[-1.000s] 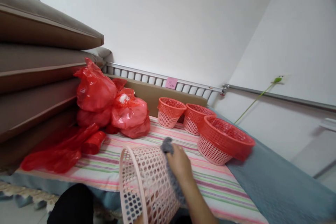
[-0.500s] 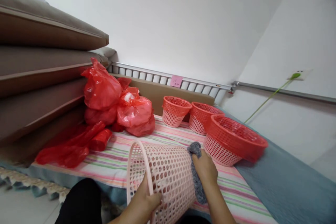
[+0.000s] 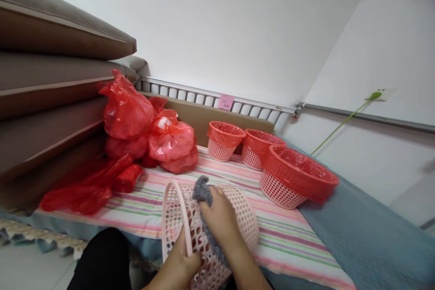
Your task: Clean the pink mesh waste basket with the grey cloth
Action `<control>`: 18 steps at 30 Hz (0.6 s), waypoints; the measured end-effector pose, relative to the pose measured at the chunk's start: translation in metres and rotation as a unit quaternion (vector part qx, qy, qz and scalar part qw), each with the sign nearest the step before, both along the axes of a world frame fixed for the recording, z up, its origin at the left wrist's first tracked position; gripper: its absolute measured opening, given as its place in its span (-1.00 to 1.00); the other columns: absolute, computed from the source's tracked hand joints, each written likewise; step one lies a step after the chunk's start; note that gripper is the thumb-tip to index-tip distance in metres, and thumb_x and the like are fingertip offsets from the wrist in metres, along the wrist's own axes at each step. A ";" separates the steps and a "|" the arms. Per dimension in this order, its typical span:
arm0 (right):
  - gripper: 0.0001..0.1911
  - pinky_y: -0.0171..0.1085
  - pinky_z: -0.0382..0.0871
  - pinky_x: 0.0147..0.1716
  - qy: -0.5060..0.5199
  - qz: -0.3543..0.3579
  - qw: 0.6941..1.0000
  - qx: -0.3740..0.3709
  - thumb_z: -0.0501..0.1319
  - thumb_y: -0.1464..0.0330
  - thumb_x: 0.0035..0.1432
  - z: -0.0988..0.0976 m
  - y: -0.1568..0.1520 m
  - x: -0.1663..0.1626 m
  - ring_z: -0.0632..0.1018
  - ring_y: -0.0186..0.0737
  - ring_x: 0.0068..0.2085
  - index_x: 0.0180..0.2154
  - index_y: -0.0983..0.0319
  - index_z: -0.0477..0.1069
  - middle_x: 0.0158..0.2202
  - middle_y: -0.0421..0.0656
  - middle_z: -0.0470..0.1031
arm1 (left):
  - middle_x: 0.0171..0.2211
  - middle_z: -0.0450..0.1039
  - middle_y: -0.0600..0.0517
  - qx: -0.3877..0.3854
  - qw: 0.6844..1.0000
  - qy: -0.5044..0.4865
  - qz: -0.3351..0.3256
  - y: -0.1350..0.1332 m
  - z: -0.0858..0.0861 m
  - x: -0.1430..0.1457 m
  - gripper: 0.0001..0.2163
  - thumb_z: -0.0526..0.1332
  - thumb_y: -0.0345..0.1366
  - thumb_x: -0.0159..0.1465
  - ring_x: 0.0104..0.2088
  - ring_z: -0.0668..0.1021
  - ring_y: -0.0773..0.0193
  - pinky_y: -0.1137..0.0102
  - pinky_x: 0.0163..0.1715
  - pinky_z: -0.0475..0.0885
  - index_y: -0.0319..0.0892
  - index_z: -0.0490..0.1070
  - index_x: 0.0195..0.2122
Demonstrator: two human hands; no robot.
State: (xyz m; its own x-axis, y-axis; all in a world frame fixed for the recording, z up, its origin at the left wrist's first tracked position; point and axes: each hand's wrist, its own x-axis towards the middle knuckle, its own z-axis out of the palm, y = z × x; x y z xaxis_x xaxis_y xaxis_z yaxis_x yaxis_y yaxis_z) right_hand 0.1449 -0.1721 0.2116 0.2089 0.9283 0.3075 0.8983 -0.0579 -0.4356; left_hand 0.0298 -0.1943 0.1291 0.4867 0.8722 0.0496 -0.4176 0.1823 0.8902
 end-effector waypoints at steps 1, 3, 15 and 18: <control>-0.72 -0.31 0.25 -0.15 0.017 0.036 0.999 0.018 0.10 0.40 0.06 0.002 -0.004 -0.014 0.45 -0.14 -0.11 -0.14 0.18 0.39 -0.15 -0.11 0.44 | 0.01 0.47 -0.07 -0.002 1.000 0.007 0.006 -0.001 -0.002 -0.001 -0.26 0.18 -0.47 -0.06 0.08 0.42 0.00 0.18 0.09 0.29 -0.14 0.06 0.22; -0.70 -0.33 0.25 -0.15 0.038 0.082 0.995 0.041 0.10 0.44 0.01 0.003 -0.011 -0.034 0.44 -0.16 -0.13 -0.16 0.16 0.40 -0.17 -0.14 0.43 | -0.06 0.49 -0.09 -0.003 1.000 0.025 0.011 -0.003 -0.007 -0.004 -0.29 0.20 -0.46 -0.04 0.00 0.47 -0.01 0.18 0.02 0.35 -0.16 0.08 0.20; -0.60 -0.20 0.29 -0.21 -0.100 -0.178 0.975 -0.091 0.04 0.35 0.11 -0.009 0.033 0.093 0.48 -0.02 -0.08 0.00 0.26 0.33 -0.07 0.05 0.42 | 0.19 0.31 -0.17 0.091 0.992 0.039 -0.077 -0.004 -0.026 -0.004 -0.22 0.14 -0.47 0.05 0.18 0.35 -0.01 0.11 0.22 0.14 -0.21 -0.13 0.31; -0.61 -0.17 0.31 -0.22 -0.095 -0.216 0.964 -0.126 0.00 0.32 0.13 -0.009 0.040 0.121 0.49 0.01 -0.08 -0.02 0.26 0.35 -0.09 0.07 0.45 | 0.25 0.22 -0.16 0.112 0.988 0.047 -0.091 -0.004 -0.025 -0.004 -0.19 0.14 -0.47 0.05 0.23 0.28 -0.01 0.11 0.24 0.09 -0.21 -0.19 0.33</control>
State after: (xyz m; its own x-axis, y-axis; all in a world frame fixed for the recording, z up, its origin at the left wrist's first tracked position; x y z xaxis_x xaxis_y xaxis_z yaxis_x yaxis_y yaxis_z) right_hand 0.2661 -0.1322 0.2027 0.5547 0.8175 0.1550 0.8289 -0.5267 -0.1883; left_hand 0.0261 -0.1982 0.1037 0.6464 0.7417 0.1792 -0.3093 0.0401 0.9501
